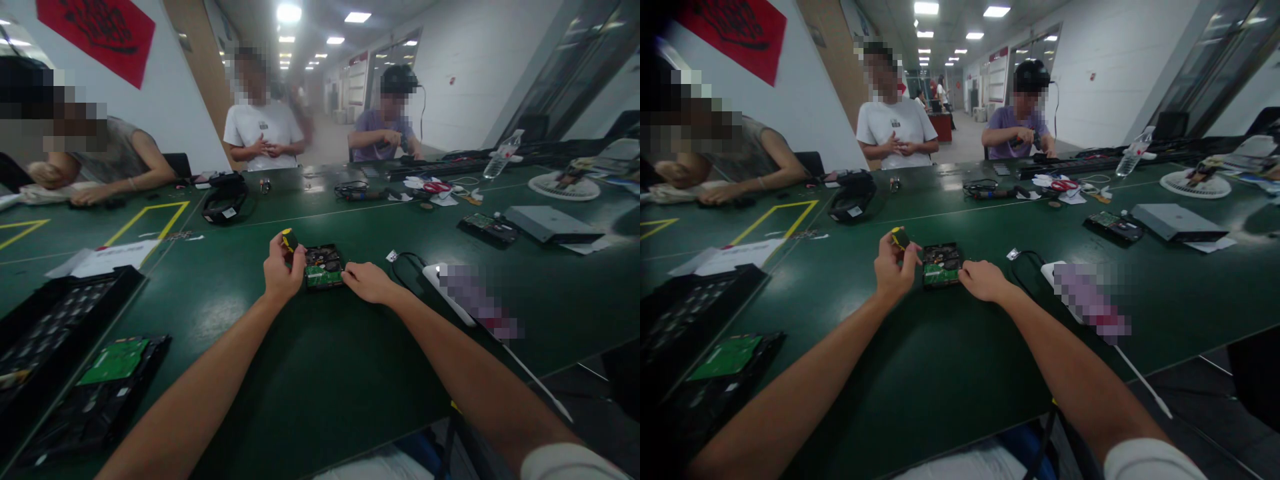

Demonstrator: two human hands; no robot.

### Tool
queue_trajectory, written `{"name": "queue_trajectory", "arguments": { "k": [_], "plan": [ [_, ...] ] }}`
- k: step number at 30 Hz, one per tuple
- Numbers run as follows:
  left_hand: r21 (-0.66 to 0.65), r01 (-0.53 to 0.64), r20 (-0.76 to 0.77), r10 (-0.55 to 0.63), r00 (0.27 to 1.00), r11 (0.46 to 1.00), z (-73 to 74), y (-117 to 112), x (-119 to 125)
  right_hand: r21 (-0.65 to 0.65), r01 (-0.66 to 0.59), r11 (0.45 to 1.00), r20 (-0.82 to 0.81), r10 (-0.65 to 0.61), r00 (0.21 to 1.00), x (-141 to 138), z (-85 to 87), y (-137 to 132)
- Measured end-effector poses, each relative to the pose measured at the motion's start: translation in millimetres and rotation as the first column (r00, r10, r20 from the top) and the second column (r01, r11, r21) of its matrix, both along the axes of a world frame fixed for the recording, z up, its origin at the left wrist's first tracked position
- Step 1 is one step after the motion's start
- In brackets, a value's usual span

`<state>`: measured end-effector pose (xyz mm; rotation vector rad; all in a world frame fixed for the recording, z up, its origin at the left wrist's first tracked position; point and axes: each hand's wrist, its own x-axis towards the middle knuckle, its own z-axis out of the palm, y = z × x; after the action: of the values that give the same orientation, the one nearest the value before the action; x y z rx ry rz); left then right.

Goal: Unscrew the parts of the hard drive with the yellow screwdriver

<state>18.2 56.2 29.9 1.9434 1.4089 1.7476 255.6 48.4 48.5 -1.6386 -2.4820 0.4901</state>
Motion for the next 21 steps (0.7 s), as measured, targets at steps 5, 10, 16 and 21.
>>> {"name": "queue_trajectory", "arguments": {
  "k": [5, 10, 16, 21],
  "plan": [
    [0.004, 0.023, 0.063, -0.023, 0.998, 1.0, 5.0, -1.4, 1.7, 0.011, -0.022, 1.0, -0.043, 0.022, 0.999, 1.8, 0.8, -0.8],
    [0.017, 0.03, 0.107, -0.031, 0.994, 0.999, 11.7, 0.2, 1.2, 0.078, 0.032, 0.996, -0.143, -0.021, 0.99, 6.7, 4.2, -0.5],
    [0.081, 0.011, -0.017, -0.01, 1.0, 0.997, 29.4, -11.9, 15.6, 0.25, 0.113, 0.962, -0.656, 0.083, 0.75, -10.0, 31.2, -11.2],
    [0.143, 0.133, -0.319, -0.082, 0.944, 0.981, 36.6, -29.0, 34.7, 0.322, -0.028, 0.946, -0.773, 0.279, 0.569, -36.5, 47.2, -30.7]
  ]
}}
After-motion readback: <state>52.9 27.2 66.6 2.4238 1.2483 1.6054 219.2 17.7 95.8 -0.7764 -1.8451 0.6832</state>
